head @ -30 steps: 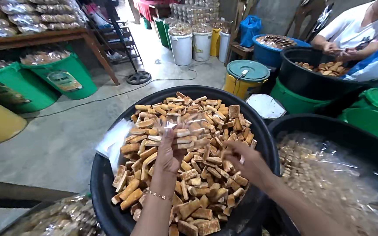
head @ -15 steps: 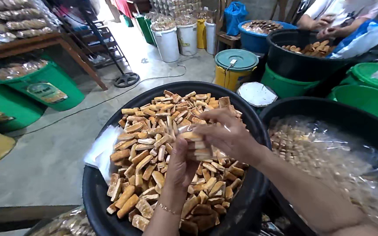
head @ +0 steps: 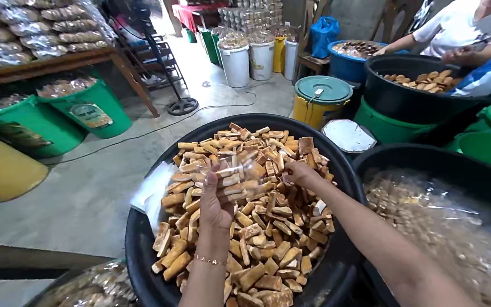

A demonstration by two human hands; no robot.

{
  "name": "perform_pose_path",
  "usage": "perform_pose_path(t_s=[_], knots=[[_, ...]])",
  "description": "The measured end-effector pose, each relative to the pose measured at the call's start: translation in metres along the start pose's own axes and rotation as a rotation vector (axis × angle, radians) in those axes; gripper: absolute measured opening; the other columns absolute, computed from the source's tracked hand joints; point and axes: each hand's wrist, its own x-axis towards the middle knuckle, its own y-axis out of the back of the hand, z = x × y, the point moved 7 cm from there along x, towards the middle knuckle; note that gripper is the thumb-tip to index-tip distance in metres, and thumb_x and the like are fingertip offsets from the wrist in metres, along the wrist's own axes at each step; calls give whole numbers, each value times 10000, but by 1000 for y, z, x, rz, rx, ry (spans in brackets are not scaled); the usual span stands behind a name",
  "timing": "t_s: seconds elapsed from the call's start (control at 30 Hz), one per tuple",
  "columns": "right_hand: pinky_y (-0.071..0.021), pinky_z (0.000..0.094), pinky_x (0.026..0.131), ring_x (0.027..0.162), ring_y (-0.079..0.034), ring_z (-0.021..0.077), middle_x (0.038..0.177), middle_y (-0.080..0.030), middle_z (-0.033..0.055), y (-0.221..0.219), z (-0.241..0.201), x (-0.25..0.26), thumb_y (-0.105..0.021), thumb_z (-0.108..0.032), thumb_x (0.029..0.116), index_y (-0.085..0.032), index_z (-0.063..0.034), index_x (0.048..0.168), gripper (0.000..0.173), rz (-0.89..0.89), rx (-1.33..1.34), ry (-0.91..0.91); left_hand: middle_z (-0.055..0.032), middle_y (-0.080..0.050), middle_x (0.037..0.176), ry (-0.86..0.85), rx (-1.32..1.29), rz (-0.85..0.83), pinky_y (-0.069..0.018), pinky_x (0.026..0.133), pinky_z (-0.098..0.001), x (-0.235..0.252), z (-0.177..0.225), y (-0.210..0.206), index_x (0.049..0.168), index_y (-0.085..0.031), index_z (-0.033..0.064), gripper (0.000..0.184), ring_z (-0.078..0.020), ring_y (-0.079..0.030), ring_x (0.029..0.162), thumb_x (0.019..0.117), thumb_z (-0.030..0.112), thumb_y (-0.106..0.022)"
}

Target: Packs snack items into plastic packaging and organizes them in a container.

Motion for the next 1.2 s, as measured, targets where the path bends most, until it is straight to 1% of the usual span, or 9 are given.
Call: perform_pose_path(t_s=[0.23, 0.33, 0.43, 0.53, 0.63, 0.83, 1.0, 1.13, 1.2], knots=[[-614, 294, 763, 838, -697, 100, 1037, -684, 87, 65, -39, -124, -610, -122, 964, -586, 53, 1212, 305, 644, 683, 328, -52, -715, 899, 88, -25, -65, -628, 664, -307, -12, -13, -13, 1279, -541, 88, 360, -143, -723, 758, 1122, 289, -288], [-592, 210, 851, 969, -677, 1, 1058, -703, -44, 68, -63, -170, -663, -161, 958, -593, -43, 1103, 200, 914, 644, 558, -87, -730, 982, 149, -63, -179, -638, 720, -345, -28, -28, -30, 1340, -539, 75, 382, -177, -737, 835, 1112, 288, -319], [-488, 238, 1014, 1203, -585, 78, 1211, -646, 31, 62, -77, -182, -661, -276, 1000, -613, -134, 1072, 166, 1113, 339, 667, -79, -726, 1030, 198, -148, -280, -632, 742, -324, -45, -42, -43, 1330, -539, 83, 342, -165, -734, 864, 1072, 295, -465], [-470, 243, 1042, 1203, -554, 86, 1223, -570, 22, 62, -84, -189, -664, -281, 994, -585, -165, 1034, 147, 1254, 187, 739, -98, -727, 1051, 193, -197, -323, -630, 776, -344, -53, -45, -50, 1336, -552, 78, 411, -187, -734, 891, 1011, 325, -599], [-494, 205, 1010, 1229, -547, 36, 1269, -565, -34, 73, -79, -209, -701, -267, 927, -580, -194, 996, 157, 1215, 262, 671, -102, -736, 1014, 154, -195, -271, -638, 742, -350, -50, -38, -45, 1307, -554, 78, 355, -197, -744, 862, 1042, 313, -534], [-489, 186, 972, 1259, -543, 72, 1323, -597, 112, 71, -62, -210, -706, -286, 868, -632, -86, 910, 217, 998, 381, 453, -73, -734, 1051, 141, -163, -323, -633, 775, -334, -52, -37, -47, 1358, -502, 87, 451, -176, -738, 909, 1007, 355, -595], [-381, 291, 1147, 1356, -448, 109, 1312, -532, -6, 61, -90, -208, -620, -314, 1027, -646, -208, 1069, 116, 1250, -2, 772, -69, -725, 1127, 205, -92, -654, -614, 852, -363, -75, -51, -65, 1394, -511, 62, 849, -182, -724, 974, 776, 570, -794], [-450, 310, 1100, 1295, -550, 180, 1317, -630, 80, 60, -94, -197, -545, -241, 1063, -701, -227, 1252, 245, 971, -21, 743, -73, -730, 1057, 285, -112, -554, -615, 865, -363, -76, -56, -60, 1350, -492, 46, 770, -180, -732, 947, 804, 476, -824], [-509, 268, 975, 1090, -639, 172, 1161, -704, 99, 57, -90, -196, -507, -227, 1068, -701, -149, 1288, 304, 890, -19, 710, -55, -724, 1037, 262, -66, -534, -616, 853, -345, -75, -54, -59, 1336, -462, 49, 644, -158, -729, 928, 879, 379, -773]])
